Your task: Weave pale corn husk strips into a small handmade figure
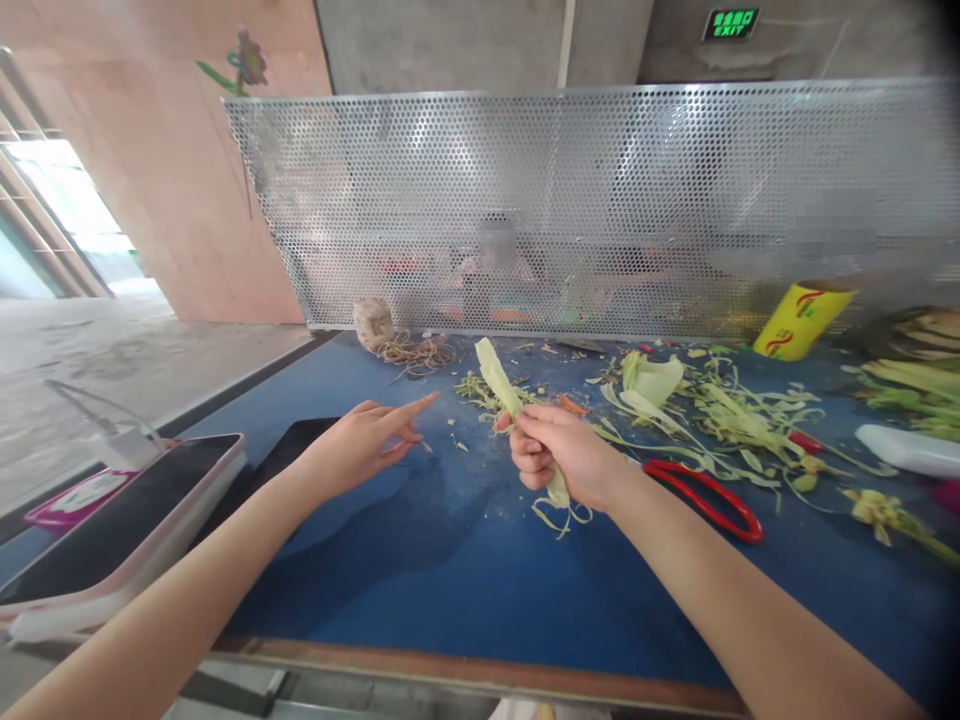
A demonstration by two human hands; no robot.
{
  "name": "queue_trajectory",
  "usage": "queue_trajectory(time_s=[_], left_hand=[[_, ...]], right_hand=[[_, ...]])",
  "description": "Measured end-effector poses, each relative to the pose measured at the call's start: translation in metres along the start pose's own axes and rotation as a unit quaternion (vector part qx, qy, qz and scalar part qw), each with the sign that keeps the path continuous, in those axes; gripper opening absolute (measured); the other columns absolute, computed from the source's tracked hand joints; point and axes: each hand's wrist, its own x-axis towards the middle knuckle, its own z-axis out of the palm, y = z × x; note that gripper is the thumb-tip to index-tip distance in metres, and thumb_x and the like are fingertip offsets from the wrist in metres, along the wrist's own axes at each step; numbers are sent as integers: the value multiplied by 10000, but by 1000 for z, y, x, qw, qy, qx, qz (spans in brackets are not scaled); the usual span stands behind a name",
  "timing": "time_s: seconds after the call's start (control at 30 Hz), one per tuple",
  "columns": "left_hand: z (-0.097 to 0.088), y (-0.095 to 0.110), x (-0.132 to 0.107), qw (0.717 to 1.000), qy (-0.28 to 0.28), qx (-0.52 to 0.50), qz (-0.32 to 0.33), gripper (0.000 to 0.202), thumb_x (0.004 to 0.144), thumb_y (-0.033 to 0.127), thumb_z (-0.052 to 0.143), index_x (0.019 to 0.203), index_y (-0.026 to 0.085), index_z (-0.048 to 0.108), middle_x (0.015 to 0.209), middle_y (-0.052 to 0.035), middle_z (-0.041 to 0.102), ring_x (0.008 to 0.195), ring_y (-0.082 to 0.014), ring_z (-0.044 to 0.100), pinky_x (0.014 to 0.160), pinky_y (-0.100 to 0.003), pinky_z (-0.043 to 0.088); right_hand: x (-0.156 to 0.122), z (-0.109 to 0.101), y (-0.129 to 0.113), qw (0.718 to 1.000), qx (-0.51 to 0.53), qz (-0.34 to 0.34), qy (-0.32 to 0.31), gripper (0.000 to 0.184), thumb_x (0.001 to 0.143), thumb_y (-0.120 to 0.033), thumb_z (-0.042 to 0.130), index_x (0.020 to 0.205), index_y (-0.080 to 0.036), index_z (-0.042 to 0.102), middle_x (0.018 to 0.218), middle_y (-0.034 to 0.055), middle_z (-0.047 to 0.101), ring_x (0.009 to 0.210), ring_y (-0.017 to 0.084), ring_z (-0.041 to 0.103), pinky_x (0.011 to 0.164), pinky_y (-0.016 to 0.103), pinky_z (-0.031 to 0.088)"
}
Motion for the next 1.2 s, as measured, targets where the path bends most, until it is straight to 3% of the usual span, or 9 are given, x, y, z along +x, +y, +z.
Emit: queue_trajectory(time_s=[0.1, 0.2, 0.4, 0.57, 0.7, 0.87, 1.0, 1.07, 1.2], left_hand=[[-2, 1, 0, 984, -9, -141, -110, 598, 773, 273, 468, 1321, 262, 228, 845, 28, 691, 748, -150, 628, 710, -264, 466], [-5, 3, 1, 957, 27, -231, -171, 675, 706, 330, 545, 1309, 231, 258, 769, 26, 692, 719, -160, 642, 731, -286, 489], [-13, 5, 2, 922, 75, -320, -205, 629, 663, 323, 616, 1226, 169, 382, 736, -21, 678, 768, -199, 641, 749, -350, 491], [-18, 12, 6, 851, 95, -467, -220, 521, 653, 296, 650, 1120, 149, 474, 719, -52, 675, 719, -203, 638, 513, -249, 482], [-26, 38, 11, 839, 110, -501, -184, 388, 664, 275, 646, 1015, 150, 538, 703, -37, 666, 655, -165, 624, 485, -221, 463], [-30, 83, 22, 881, 133, -448, -74, 371, 700, 221, 603, 1054, 166, 511, 741, -26, 659, 648, -148, 615, 555, -252, 489], [-21, 101, 35, 912, 124, -391, -16, 372, 717, 178, 571, 1080, 186, 489, 719, -12, 654, 682, -143, 607, 624, -271, 482], [-13, 103, 41, 893, 111, -436, -10, 441, 710, 156, 578, 1124, 196, 432, 728, -3, 636, 714, -148, 611, 665, -291, 489], [-1, 105, 49, 802, 128, -583, -29, 684, 629, 76, 633, 1195, 221, 276, 750, 35, 534, 688, -128, 597, 654, -290, 510]], right_hand=[[0, -1, 1, 1000, -7, 2, -7, 190, 858, -168, 349, 768, -140, 514, 493, -81, 280, 365, 17, 198, 368, 161, 141], [0, -1, 1, 1000, -16, 4, -11, 184, 854, -173, 353, 778, -137, 516, 494, -84, 273, 368, 19, 189, 370, 163, 143], [-1, -2, 2, 1000, -14, 5, -23, 138, 829, -206, 408, 774, -142, 517, 505, -81, 284, 378, 22, 194, 377, 165, 153], [0, -1, 3, 1000, 8, -18, -16, 104, 819, -214, 434, 777, -150, 504, 504, -75, 313, 392, 33, 241, 402, 179, 206], [2, 1, 4, 997, 37, -66, -1, 118, 805, -235, 473, 719, -155, 483, 493, -75, 319, 427, 47, 314, 454, 196, 273], [4, 3, 1, 993, 20, -109, 49, 130, 759, -272, 531, 697, -172, 475, 547, -36, 460, 542, 94, 471, 523, 219, 339], [4, 4, -2, 985, 34, -147, 84, 114, 738, -265, 541, 687, -189, 473, 618, -11, 548, 592, 124, 526, 543, 237, 372], [4, 4, -4, 983, 50, -154, 82, 113, 732, -257, 545, 674, -196, 470, 646, -11, 571, 590, 126, 533, 543, 244, 387], [4, 5, -5, 984, 74, -146, 73, 96, 762, -261, 515, 691, -206, 482, 803, 1, 622, 583, 113, 531, 488, 229, 377]])
